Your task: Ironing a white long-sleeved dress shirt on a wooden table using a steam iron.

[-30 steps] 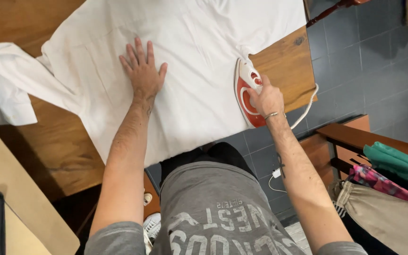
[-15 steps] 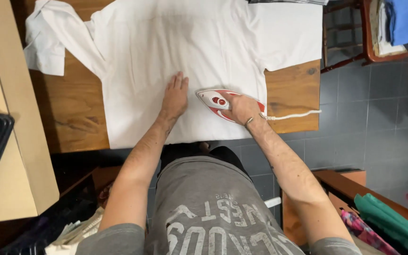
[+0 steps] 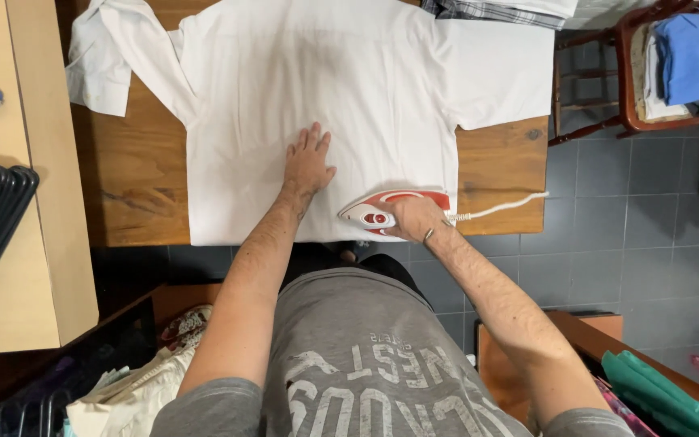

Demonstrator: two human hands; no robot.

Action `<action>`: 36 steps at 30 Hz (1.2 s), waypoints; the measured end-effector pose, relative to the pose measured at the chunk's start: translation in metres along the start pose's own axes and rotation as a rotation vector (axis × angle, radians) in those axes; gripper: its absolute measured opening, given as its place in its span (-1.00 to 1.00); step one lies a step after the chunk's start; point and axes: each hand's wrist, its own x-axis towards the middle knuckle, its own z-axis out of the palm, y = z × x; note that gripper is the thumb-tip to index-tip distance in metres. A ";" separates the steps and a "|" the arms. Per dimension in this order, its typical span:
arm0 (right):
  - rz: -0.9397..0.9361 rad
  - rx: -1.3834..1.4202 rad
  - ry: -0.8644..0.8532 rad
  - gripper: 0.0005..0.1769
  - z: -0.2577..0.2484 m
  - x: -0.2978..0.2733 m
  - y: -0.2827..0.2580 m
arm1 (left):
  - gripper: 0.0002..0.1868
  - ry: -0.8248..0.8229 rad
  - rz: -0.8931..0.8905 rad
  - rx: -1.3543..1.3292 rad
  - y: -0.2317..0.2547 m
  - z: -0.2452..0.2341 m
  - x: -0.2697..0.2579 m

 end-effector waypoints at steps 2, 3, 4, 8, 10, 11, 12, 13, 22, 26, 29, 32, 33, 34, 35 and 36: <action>0.022 0.040 0.002 -0.20 0.000 -0.014 -0.002 | -0.06 -0.008 -0.001 0.009 -0.001 0.001 0.002; 0.016 0.053 -0.012 -0.24 -0.004 -0.023 -0.004 | -0.04 -0.026 -0.008 0.021 -0.002 0.003 0.003; 0.009 0.065 -0.026 -0.28 -0.008 -0.033 -0.006 | -0.01 -0.043 -0.015 0.034 -0.002 0.004 0.005; 0.070 -0.086 0.033 -0.46 0.045 -0.022 0.012 | -0.02 -0.070 -0.005 0.028 0.005 -0.008 -0.004; 0.106 -0.106 0.021 -0.47 0.057 -0.026 0.022 | -0.06 -0.080 -0.020 0.014 0.010 -0.018 -0.012; 0.117 -0.097 0.023 -0.47 0.039 -0.038 0.019 | -0.06 -0.082 -0.008 0.021 0.012 -0.019 -0.015; 0.126 0.032 -0.009 -0.40 0.020 -0.050 0.016 | -0.08 -0.046 -0.018 0.035 0.014 -0.020 -0.019; 0.140 0.160 -0.038 -0.31 0.001 -0.063 0.017 | -0.11 -0.007 -0.022 0.047 0.019 -0.021 -0.019; 0.521 0.773 0.338 -0.22 0.054 -0.023 0.059 | -0.13 0.136 -0.062 -0.071 0.056 0.013 -0.093; 0.514 0.714 0.355 -0.19 0.055 0.002 0.071 | -0.05 0.107 -0.076 -0.042 0.063 0.013 -0.115; 0.495 0.688 0.345 -0.27 0.036 0.000 0.068 | 0.04 0.079 -0.107 -0.034 0.066 0.008 -0.123; 0.553 0.654 0.336 -0.26 0.038 0.010 0.079 | 0.09 0.070 -0.106 -0.017 0.067 0.010 -0.126; 0.608 0.639 0.343 -0.26 0.042 0.015 0.084 | 0.11 0.071 -0.113 0.010 0.068 0.012 -0.127; 0.663 0.623 0.350 -0.26 0.046 0.020 0.090 | 0.14 0.072 -0.120 0.036 0.069 0.015 -0.127; 0.661 0.622 0.350 -0.26 0.050 0.024 0.096 | 0.14 0.073 -0.122 0.036 0.070 0.014 -0.128; 0.689 0.633 0.375 -0.30 0.054 0.028 0.102 | 0.14 0.067 -0.131 0.021 0.071 0.012 -0.129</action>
